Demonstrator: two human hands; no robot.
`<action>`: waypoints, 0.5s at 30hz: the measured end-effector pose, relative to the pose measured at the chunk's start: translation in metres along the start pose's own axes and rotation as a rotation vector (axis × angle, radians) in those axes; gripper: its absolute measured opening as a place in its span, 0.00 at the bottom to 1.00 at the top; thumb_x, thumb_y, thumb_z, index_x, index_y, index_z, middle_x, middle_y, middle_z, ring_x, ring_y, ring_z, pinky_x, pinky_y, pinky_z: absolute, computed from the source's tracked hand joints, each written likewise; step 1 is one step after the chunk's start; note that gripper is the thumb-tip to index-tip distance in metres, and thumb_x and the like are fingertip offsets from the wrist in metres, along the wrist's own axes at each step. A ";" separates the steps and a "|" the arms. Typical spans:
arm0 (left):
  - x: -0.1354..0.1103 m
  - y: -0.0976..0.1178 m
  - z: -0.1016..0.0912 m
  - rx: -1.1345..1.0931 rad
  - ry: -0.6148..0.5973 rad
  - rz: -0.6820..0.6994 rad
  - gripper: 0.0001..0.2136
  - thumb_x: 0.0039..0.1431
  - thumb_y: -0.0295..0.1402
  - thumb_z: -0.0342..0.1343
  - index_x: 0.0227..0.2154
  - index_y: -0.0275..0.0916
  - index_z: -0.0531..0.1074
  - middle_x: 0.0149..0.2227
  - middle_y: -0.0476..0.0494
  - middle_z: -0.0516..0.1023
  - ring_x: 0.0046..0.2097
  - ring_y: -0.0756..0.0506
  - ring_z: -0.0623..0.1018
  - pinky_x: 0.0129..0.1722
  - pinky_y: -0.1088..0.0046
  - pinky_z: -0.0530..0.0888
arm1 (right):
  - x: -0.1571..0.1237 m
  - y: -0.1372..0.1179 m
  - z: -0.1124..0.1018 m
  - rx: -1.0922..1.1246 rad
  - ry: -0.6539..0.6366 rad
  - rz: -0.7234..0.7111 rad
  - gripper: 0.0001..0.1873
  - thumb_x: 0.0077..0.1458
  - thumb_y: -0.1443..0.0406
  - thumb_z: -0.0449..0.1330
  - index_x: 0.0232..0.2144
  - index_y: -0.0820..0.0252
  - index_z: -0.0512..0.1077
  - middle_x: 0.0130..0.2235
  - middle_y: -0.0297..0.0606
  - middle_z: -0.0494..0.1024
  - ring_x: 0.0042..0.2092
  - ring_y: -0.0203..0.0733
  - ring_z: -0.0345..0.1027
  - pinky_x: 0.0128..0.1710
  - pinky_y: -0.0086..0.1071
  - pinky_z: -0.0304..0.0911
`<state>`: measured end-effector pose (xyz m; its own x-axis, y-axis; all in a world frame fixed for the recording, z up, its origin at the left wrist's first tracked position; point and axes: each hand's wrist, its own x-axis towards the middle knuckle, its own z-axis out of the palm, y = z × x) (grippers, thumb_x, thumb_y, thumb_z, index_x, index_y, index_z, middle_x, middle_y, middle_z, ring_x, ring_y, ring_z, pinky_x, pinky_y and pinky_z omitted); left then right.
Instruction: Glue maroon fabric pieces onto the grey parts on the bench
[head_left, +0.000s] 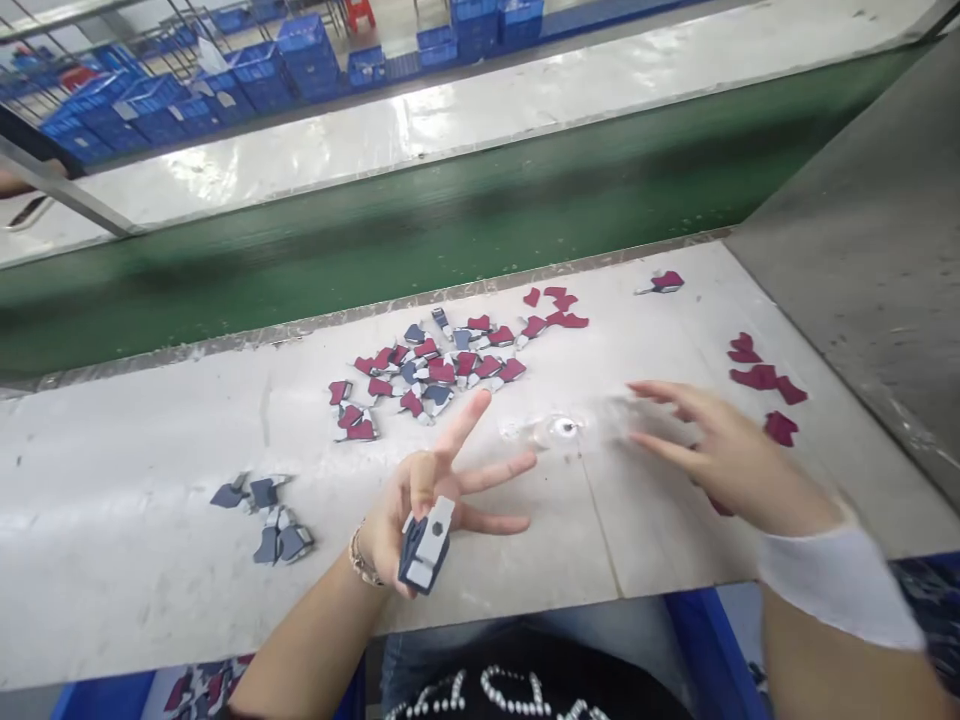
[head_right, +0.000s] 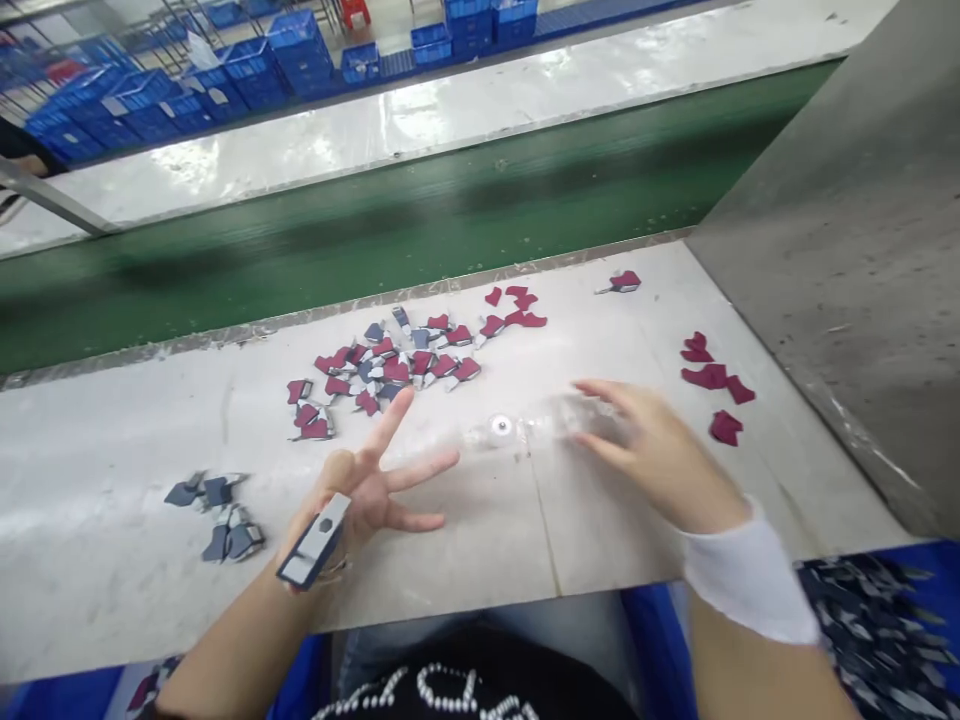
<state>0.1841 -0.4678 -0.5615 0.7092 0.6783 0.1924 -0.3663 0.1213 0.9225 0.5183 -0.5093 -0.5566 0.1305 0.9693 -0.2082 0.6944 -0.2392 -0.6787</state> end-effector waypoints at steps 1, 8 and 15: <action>-0.001 0.000 -0.001 0.015 0.001 -0.019 0.29 0.49 0.62 0.60 0.24 0.39 0.58 0.74 0.61 0.40 0.62 0.26 0.71 0.36 0.53 0.87 | -0.002 0.010 -0.010 -0.060 0.040 0.072 0.29 0.54 0.51 0.62 0.55 0.58 0.69 0.59 0.46 0.69 0.60 0.57 0.62 0.62 0.52 0.54; -0.002 0.006 -0.005 -0.099 -0.055 0.013 0.26 0.58 0.56 0.56 0.22 0.38 0.58 0.72 0.67 0.46 0.63 0.26 0.69 0.33 0.57 0.88 | 0.005 0.040 -0.039 -0.137 -0.082 0.367 0.20 0.59 0.53 0.57 0.49 0.57 0.69 0.47 0.45 0.76 0.44 0.45 0.73 0.42 0.37 0.67; -0.002 0.008 -0.004 -0.126 -0.083 0.021 0.23 0.46 0.54 0.68 0.25 0.42 0.66 0.71 0.73 0.46 0.65 0.25 0.65 0.37 0.55 0.88 | 0.015 0.055 -0.039 -0.183 -0.139 0.373 0.22 0.52 0.51 0.62 0.45 0.55 0.72 0.42 0.43 0.78 0.40 0.46 0.74 0.38 0.36 0.67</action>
<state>0.1772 -0.4652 -0.5562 0.7456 0.6204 0.2433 -0.4509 0.2009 0.8697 0.5860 -0.5054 -0.5694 0.3082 0.7990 -0.5163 0.7334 -0.5453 -0.4060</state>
